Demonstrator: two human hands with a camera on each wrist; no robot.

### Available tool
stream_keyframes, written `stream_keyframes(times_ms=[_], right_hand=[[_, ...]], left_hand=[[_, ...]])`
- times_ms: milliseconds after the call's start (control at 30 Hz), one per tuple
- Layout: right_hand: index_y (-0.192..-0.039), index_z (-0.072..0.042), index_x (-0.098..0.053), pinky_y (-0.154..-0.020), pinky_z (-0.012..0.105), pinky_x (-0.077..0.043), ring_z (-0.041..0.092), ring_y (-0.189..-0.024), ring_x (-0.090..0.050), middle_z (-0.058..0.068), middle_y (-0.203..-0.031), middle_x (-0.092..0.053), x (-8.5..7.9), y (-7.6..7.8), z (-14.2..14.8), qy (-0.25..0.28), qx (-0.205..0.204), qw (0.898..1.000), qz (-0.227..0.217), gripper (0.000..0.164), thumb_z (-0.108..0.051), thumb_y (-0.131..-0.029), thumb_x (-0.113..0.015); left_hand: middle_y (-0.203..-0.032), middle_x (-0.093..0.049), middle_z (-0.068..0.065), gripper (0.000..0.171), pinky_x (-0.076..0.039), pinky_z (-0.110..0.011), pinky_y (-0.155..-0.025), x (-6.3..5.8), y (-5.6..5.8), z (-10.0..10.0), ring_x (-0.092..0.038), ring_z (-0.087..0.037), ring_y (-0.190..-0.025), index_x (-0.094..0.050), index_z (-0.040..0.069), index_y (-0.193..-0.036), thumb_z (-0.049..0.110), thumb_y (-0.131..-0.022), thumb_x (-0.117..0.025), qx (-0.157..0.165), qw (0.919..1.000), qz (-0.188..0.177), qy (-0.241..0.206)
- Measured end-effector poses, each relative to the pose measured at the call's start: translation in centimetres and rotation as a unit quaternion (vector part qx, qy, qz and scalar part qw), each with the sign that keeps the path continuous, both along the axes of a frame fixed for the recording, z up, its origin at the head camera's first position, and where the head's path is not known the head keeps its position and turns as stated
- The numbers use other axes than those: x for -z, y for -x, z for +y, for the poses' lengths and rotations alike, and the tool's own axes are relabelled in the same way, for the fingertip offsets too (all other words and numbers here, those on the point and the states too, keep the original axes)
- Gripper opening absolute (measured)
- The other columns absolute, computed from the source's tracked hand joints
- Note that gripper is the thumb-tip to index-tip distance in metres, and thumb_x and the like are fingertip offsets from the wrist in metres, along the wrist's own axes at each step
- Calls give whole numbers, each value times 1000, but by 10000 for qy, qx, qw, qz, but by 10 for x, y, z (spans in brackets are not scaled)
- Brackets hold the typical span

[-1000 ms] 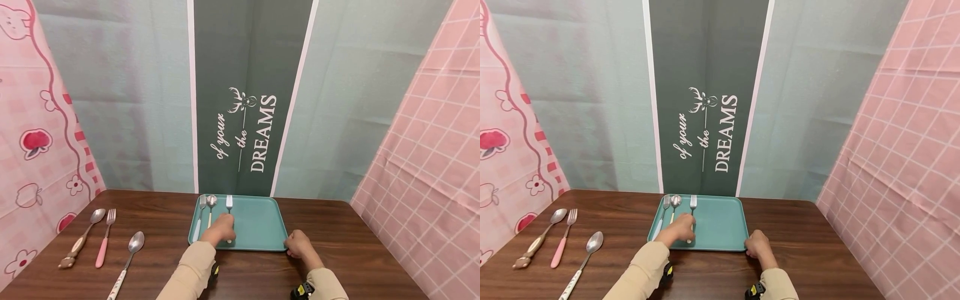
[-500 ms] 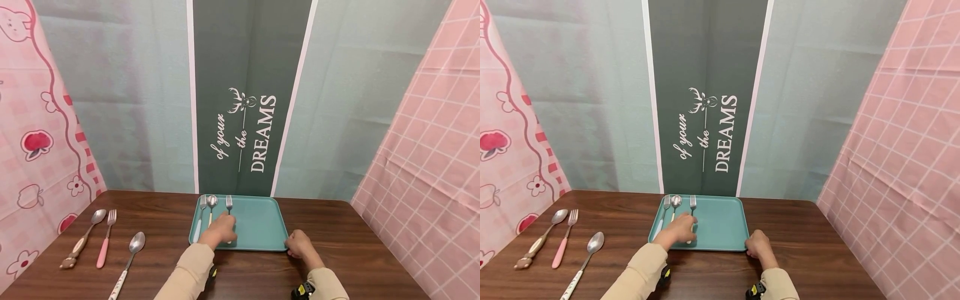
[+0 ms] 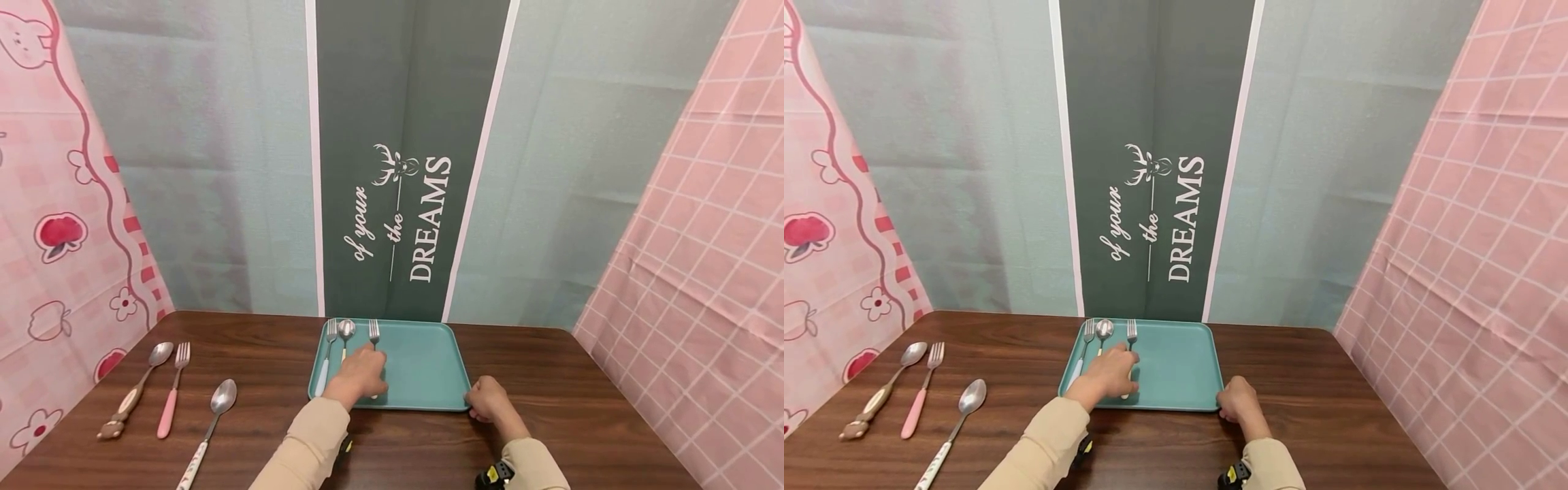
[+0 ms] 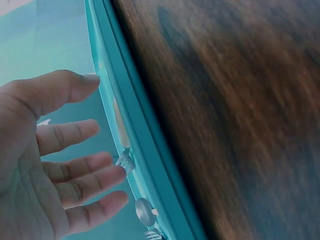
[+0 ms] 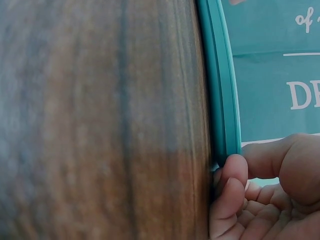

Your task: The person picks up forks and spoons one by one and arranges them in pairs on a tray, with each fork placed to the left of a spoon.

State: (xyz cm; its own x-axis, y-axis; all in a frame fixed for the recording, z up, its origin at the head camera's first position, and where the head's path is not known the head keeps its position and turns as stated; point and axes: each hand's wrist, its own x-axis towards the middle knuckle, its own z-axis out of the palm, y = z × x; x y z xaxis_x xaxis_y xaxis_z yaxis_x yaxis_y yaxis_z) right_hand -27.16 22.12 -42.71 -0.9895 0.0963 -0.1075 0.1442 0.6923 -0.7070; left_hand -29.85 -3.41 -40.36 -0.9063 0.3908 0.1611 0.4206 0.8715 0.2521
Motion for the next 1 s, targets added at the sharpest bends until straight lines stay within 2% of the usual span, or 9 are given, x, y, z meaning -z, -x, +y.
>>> stream_keyframes(times_ms=[133, 367, 667, 1000], right_hand=[[-64, -3, -46, -42, 22, -42, 11, -43, -47, 5, -51, -49, 0, -1, -1, -21, -17, 10000, 12, 20, 1, -82, -53], [-63, -4, -47, -42, 22, -42, 11, -44, -48, 5, -51, -49, -1, -2, 0, -38, 36, 10000, -10, 20, 1, -81, -52], [-59, -5, -47, -41, 22, -41, 10, -42, -46, 4, -48, -48, -1, -1, 0, -78, -3, 10000, 0, 24, 1, -81, -52], [-59, -5, -46, -41, 22, -42, 10, -42, -47, 4, -48, -48, 1, 1, 0, -94, -26, 10000, 16, 23, 1, -81, -52]], left_hand=[[-76, -44, -4, 16, -38, -30, -51, 0, -2, -2, -42, -16, -64, -62, 8, -78, 15, -68, -73, 11, 10000, -32, -14], [-77, -46, -4, 20, -42, -33, -56, 1, -5, -10, -44, -16, -66, -55, 9, -70, 18, -66, -74, 125, 9998, 107, 54], [-84, -53, -6, 31, -46, -38, -61, 2, -9, -27, -50, -20, -73, -63, 4, -88, 22, -66, -76, 25, 9995, 251, 165], [-84, -53, -6, 32, -45, -36, -63, 1, -17, -45, -48, -19, -74, -65, 3, -92, 21, -67, -76, 45, 9997, 239, 49]])
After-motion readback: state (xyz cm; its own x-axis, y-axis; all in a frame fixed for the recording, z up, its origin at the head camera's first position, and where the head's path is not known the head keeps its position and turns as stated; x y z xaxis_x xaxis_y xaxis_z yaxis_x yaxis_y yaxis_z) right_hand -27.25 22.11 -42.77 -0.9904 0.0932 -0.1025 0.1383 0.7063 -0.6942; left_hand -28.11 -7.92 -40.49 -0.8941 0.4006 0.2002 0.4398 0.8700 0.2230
